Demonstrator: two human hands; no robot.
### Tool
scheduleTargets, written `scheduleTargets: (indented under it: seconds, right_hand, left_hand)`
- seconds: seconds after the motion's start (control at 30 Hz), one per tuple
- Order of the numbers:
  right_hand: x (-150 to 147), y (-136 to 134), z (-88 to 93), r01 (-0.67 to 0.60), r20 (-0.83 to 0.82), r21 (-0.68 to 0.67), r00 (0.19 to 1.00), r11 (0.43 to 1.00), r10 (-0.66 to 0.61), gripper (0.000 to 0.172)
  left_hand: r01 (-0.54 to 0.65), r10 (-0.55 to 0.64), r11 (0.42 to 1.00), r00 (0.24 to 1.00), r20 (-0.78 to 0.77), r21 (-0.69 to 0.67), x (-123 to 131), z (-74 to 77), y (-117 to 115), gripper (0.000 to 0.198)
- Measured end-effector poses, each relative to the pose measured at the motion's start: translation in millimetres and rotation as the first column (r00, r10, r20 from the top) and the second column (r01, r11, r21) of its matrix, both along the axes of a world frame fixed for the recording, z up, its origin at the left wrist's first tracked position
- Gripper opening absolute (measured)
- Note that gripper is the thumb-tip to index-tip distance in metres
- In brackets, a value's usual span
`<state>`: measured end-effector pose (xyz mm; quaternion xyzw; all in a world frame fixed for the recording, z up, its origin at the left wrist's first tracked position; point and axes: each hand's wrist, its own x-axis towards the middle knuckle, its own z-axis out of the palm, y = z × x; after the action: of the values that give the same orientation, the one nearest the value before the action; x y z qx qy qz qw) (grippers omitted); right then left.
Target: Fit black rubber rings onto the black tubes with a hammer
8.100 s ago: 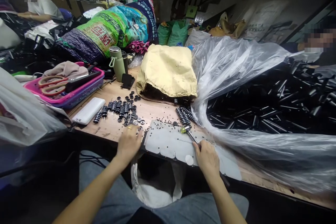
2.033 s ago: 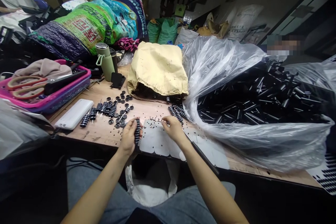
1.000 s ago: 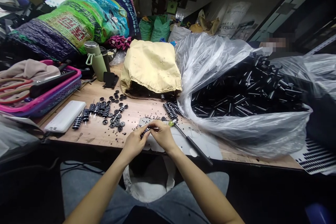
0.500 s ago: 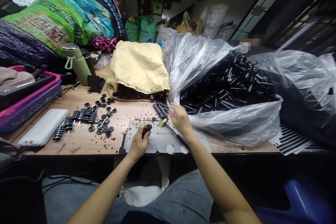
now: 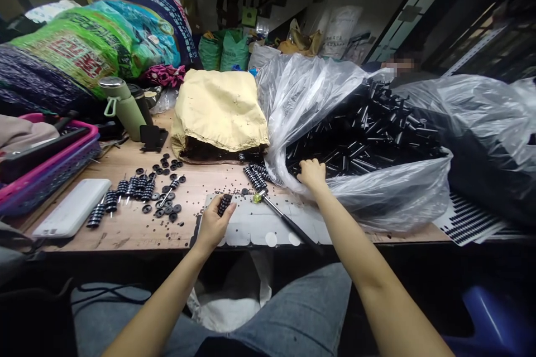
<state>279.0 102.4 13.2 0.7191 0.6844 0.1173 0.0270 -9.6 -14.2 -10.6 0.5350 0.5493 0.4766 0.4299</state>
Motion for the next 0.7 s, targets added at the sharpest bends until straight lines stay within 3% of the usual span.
scheduleTargets:
  seconds: [0.17,0.37,0.53,0.63,0.7]
  right_hand:
    - [8.6,7.6,-5.3,0.012,0.028,-0.012,1.000,1.000,-0.012,0.028]
    - [8.6,10.6,-12.3,0.021,0.005,-0.029,1.000,0.999,-0.021,0.025]
    - [5.1,15.1,0.1,-0.027,-0.028,0.039,0.999,0.999,0.028,0.024]
    - [-14.8,-1.5,4.3,-0.085,-0.044,0.131,0.995,0.988,0.092,0.034]
    - [-39.3,-23.6,-1.6,-0.233,-0.106,0.165,0.962,0.958,0.252,0.035]
  left_hand:
    - [0.063,-0.062,0.998,0.998,0.021,-0.030,-1.8,-4.6,-4.7,0.033]
    - [0.032,-0.024,0.995,0.996,0.088,-0.093,-10.7,-9.1,-7.1,0.036]
    - [0.053,-0.029,0.989,0.986,0.166,-0.141,-15.9,-7.8,-10.5,0.040]
    - [0.076,-0.022,0.977,0.966,0.256,-0.202,-17.6,-5.4,-9.0,0.042]
    - [0.092,0.000,0.965,0.937,0.349,-0.247,-15.0,-0.9,-4.3,0.041]
